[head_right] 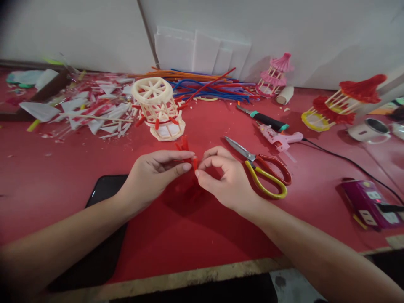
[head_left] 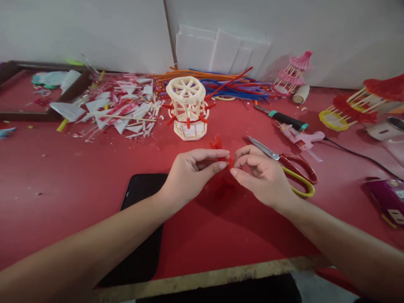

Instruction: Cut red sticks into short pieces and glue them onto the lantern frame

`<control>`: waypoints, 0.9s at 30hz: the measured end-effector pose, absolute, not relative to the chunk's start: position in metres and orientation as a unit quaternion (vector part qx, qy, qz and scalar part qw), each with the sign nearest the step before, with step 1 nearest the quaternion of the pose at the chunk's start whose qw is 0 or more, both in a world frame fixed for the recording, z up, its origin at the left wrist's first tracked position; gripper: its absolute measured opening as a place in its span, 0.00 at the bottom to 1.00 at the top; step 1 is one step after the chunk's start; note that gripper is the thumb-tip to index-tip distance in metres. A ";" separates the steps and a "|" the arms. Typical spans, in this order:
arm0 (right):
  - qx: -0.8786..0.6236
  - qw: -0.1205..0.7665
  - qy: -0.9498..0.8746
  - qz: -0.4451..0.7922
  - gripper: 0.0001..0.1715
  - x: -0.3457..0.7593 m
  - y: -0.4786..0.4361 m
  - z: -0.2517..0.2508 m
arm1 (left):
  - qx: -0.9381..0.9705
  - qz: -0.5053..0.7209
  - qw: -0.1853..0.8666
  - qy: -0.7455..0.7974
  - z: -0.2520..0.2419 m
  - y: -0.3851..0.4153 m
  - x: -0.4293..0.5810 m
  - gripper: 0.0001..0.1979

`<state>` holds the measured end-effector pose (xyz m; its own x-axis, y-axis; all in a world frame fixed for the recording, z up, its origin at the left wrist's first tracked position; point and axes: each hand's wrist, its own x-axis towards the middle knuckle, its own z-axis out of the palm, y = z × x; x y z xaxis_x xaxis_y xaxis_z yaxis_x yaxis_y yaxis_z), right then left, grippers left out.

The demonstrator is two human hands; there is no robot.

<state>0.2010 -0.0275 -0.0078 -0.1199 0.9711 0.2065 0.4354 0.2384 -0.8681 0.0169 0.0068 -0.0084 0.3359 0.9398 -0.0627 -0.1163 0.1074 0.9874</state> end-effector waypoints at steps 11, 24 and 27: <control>-0.544 0.372 -0.641 0.394 0.04 0.198 -0.028 -0.011 | 0.534 0.377 0.644 0.398 -0.007 0.004 0.016 0.11; -0.425 0.406 -0.807 0.044 0.10 0.206 -0.029 -0.003 | 0.351 0.385 0.778 0.351 -0.008 0.008 0.015 0.10; -0.403 0.412 -0.817 0.016 0.10 0.206 -0.028 -0.003 | 0.346 0.376 0.786 0.348 -0.008 0.007 0.015 0.10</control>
<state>0.2061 -0.0279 -0.0030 -0.3356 0.6707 0.6614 0.6451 0.6753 -0.3575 0.0149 0.0073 -0.0076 0.4750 0.8322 -0.2860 -0.3507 0.4771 0.8058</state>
